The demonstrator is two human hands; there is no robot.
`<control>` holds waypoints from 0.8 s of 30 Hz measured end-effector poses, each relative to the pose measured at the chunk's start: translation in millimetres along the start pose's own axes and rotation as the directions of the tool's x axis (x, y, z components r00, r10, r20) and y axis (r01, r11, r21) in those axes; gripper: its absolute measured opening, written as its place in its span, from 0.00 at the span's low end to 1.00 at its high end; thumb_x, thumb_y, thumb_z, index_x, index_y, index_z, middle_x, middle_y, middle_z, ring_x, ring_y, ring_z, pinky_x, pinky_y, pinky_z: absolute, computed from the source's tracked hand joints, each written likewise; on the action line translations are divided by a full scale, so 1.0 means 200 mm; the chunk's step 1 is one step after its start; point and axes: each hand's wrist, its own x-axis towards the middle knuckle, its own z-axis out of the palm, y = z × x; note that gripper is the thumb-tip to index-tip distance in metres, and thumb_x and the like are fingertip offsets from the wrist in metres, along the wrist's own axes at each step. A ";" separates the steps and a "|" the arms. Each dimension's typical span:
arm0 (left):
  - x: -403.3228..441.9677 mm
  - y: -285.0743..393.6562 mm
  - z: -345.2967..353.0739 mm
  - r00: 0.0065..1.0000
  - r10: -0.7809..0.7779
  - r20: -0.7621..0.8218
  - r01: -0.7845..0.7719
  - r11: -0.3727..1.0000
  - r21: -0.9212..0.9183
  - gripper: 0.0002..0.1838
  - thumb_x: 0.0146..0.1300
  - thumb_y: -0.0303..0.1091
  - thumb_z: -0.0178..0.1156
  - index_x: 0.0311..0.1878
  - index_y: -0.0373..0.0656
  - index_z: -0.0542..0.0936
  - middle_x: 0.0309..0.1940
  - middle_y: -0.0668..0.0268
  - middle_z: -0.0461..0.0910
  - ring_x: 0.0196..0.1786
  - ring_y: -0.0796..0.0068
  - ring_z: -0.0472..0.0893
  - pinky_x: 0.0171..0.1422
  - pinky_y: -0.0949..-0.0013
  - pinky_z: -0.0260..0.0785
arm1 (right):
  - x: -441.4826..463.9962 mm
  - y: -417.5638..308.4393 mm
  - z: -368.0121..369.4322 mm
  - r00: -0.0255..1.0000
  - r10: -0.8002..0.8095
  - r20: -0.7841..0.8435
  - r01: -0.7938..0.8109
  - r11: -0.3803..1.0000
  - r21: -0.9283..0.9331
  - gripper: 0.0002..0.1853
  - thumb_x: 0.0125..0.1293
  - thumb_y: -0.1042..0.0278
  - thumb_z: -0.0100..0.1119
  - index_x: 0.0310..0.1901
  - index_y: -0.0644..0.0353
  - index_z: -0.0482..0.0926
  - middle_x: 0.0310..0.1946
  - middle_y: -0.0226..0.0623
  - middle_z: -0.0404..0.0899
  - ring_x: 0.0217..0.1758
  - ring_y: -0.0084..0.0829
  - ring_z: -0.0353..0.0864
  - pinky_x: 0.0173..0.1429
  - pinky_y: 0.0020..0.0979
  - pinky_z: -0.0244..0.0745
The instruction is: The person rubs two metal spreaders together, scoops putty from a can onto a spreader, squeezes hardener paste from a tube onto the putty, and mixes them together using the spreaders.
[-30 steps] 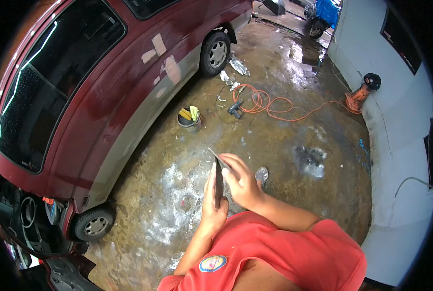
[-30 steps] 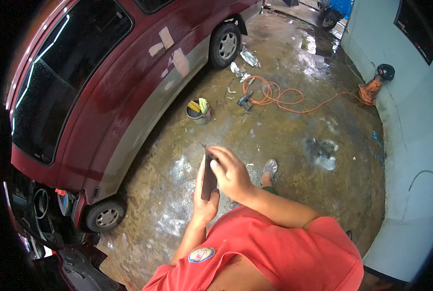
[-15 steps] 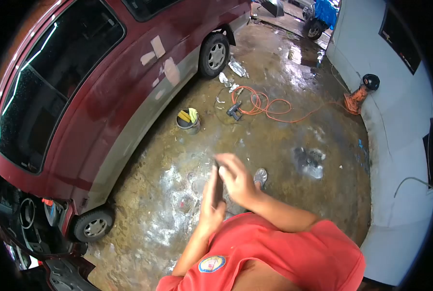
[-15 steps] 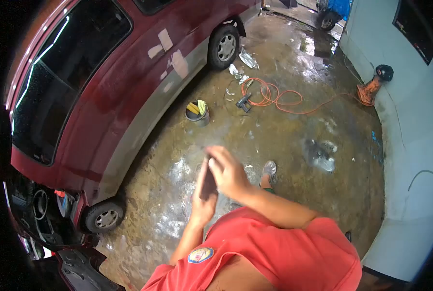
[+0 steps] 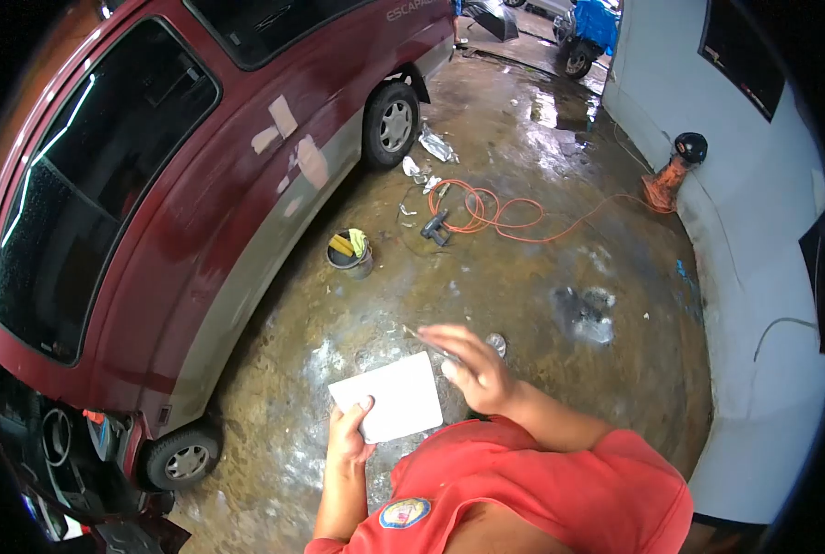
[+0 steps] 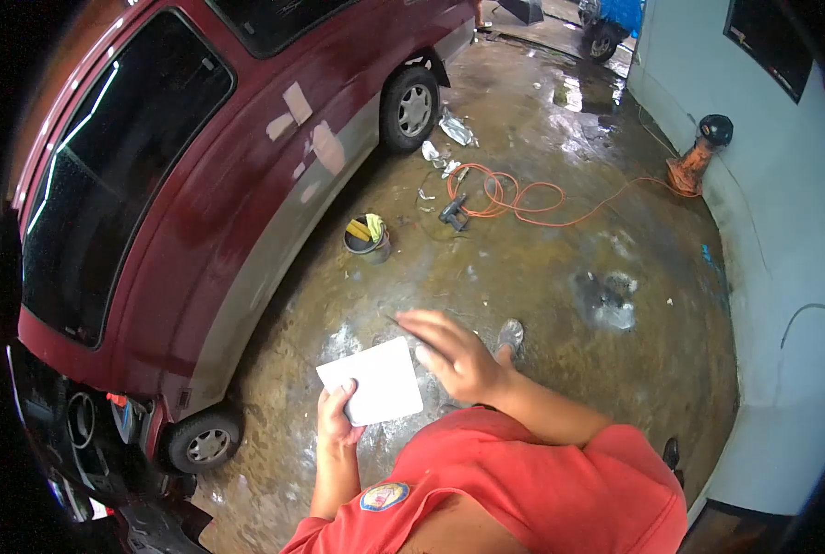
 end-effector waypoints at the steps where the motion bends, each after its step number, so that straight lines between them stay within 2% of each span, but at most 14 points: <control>1: 0.02 -0.01 0.02 0.999 0.043 -0.006 -0.043 0.999 0.026 0.27 0.63 0.34 0.66 0.62 0.33 0.72 0.52 0.54 0.82 0.53 0.60 0.84 0.58 0.56 0.80 | -0.01 -0.01 0.01 0.999 0.015 -0.039 -0.013 0.998 0.061 0.21 0.72 0.74 0.52 0.65 0.68 0.71 0.62 0.53 0.74 0.67 0.52 0.73 0.70 0.45 0.68; 6: 0.15 -0.13 0.18 0.862 0.447 -0.238 -0.344 0.862 0.373 0.30 0.68 0.26 0.57 0.73 0.44 0.64 0.67 0.57 0.68 0.68 0.65 0.71 0.69 0.61 0.67 | -0.12 -0.11 0.23 0.996 0.052 -0.079 -0.022 0.940 0.339 0.20 0.76 0.71 0.48 0.66 0.68 0.71 0.65 0.53 0.71 0.69 0.49 0.71 0.72 0.43 0.64; 7: 0.14 -0.17 0.20 0.900 0.420 -0.120 -0.366 0.875 0.318 0.30 0.74 0.31 0.51 0.77 0.38 0.57 0.73 0.58 0.60 0.73 0.64 0.68 0.73 0.60 0.64 | -0.11 -0.11 0.25 0.996 0.046 -0.075 -0.020 0.948 0.317 0.20 0.76 0.71 0.48 0.65 0.68 0.71 0.66 0.52 0.72 0.70 0.48 0.71 0.73 0.43 0.64; 8: 0.15 -0.20 0.16 0.925 0.376 0.058 -0.359 0.813 0.458 0.31 0.78 0.38 0.44 0.79 0.38 0.52 0.78 0.58 0.53 0.79 0.61 0.58 0.79 0.58 0.56 | -0.09 -0.11 0.26 0.997 0.043 -0.071 -0.020 0.955 0.295 0.20 0.76 0.72 0.48 0.65 0.68 0.72 0.66 0.52 0.72 0.70 0.47 0.71 0.73 0.43 0.64; 10: 0.12 -0.24 0.21 0.898 0.381 0.221 -0.430 0.868 0.247 0.41 0.77 0.60 0.39 0.81 0.41 0.49 0.81 0.57 0.49 0.80 0.58 0.56 0.82 0.56 0.47 | -0.04 -0.07 0.24 0.996 0.078 -0.049 -0.061 0.955 0.290 0.19 0.76 0.72 0.48 0.64 0.67 0.73 0.66 0.50 0.72 0.71 0.45 0.71 0.74 0.42 0.64; 11: 0.11 -0.21 0.17 0.867 0.338 0.365 -0.451 0.843 0.291 0.48 0.73 0.69 0.37 0.81 0.38 0.46 0.81 0.57 0.47 0.82 0.61 0.49 0.84 0.57 0.37 | -0.01 -0.04 0.22 0.993 0.117 -0.029 -0.103 0.945 0.309 0.19 0.76 0.72 0.48 0.64 0.67 0.73 0.66 0.49 0.72 0.70 0.44 0.72 0.74 0.41 0.64; 13: 0.08 -0.07 0.21 0.880 0.168 0.444 -0.415 0.727 0.547 0.44 0.74 0.55 0.46 0.81 0.37 0.45 0.80 0.54 0.50 0.81 0.63 0.51 0.83 0.59 0.42 | 0.02 -0.01 0.15 0.982 0.182 0.048 -0.188 0.938 0.292 0.20 0.70 0.74 0.52 0.63 0.65 0.75 0.67 0.46 0.73 0.69 0.43 0.74 0.72 0.41 0.68; 14: 0.06 -0.01 0.24 0.884 0.079 0.460 -0.400 0.638 0.658 0.43 0.75 0.48 0.51 0.81 0.36 0.44 0.79 0.53 0.51 0.81 0.64 0.53 0.83 0.60 0.44 | 0.02 -0.04 0.16 0.994 0.027 0.103 -0.048 0.978 0.205 0.21 0.67 0.74 0.54 0.62 0.65 0.75 0.66 0.45 0.74 0.68 0.43 0.75 0.71 0.41 0.70; 16: 0.11 -0.06 0.13 0.982 -0.120 0.148 0.050 0.912 0.407 0.41 0.70 0.36 0.55 0.80 0.37 0.48 0.74 0.53 0.60 0.77 0.66 0.60 0.80 0.62 0.52 | 0.01 -0.15 0.17 0.936 -0.260 0.238 0.255 0.965 0.055 0.25 0.61 0.75 0.57 0.62 0.64 0.76 0.66 0.44 0.75 0.67 0.44 0.76 0.69 0.41 0.73; 17: 0.13 -0.08 0.09 0.985 -0.121 0.121 0.053 0.888 0.456 0.38 0.68 0.33 0.55 0.78 0.36 0.52 0.71 0.55 0.64 0.73 0.67 0.64 0.77 0.62 0.56 | 0.02 -0.21 0.17 0.899 -0.359 0.252 0.371 0.929 0.000 0.30 0.52 0.74 0.61 0.61 0.63 0.76 0.64 0.42 0.76 0.65 0.43 0.77 0.64 0.40 0.78; 18: 0.14 -0.09 0.06 0.988 -0.123 0.094 0.059 0.862 0.503 0.35 0.67 0.29 0.56 0.76 0.36 0.56 0.67 0.56 0.68 0.70 0.67 0.68 0.75 0.63 0.60 | 0.02 -0.18 0.18 0.920 -0.324 0.221 0.340 0.940 -0.037 0.29 0.53 0.74 0.62 0.61 0.63 0.76 0.63 0.44 0.77 0.64 0.45 0.78 0.64 0.42 0.78; 20: 0.15 -0.10 0.03 0.933 0.072 0.354 -0.354 0.370 0.859 0.27 0.64 0.26 0.53 0.67 0.34 0.69 0.59 0.61 0.76 0.60 0.67 0.76 0.68 0.63 0.68 | 0.03 -0.04 0.20 0.953 -0.260 0.158 0.279 0.953 -0.114 0.27 0.56 0.73 0.63 0.60 0.65 0.76 0.60 0.47 0.78 0.61 0.49 0.80 0.64 0.45 0.78; 22: 0.12 -0.09 0.08 0.920 0.144 0.365 -0.390 0.448 0.805 0.32 0.59 0.21 0.49 0.70 0.34 0.66 0.62 0.59 0.74 0.65 0.64 0.73 0.73 0.63 0.63 | 0.10 0.07 0.15 0.998 -0.062 0.021 0.065 0.963 -0.263 0.31 0.49 0.80 0.65 0.59 0.64 0.77 0.60 0.48 0.78 0.61 0.49 0.80 0.63 0.43 0.79; 24: 0.09 -0.09 0.11 0.907 0.220 0.359 -0.421 0.516 0.746 0.38 0.54 0.16 0.44 0.74 0.35 0.62 0.65 0.56 0.72 0.69 0.61 0.70 0.77 0.63 0.58 | 0.05 0.00 0.17 0.960 -0.229 0.160 0.261 0.940 -0.222 0.28 0.52 0.76 0.64 0.59 0.65 0.77 0.60 0.48 0.78 0.62 0.47 0.80 0.65 0.44 0.78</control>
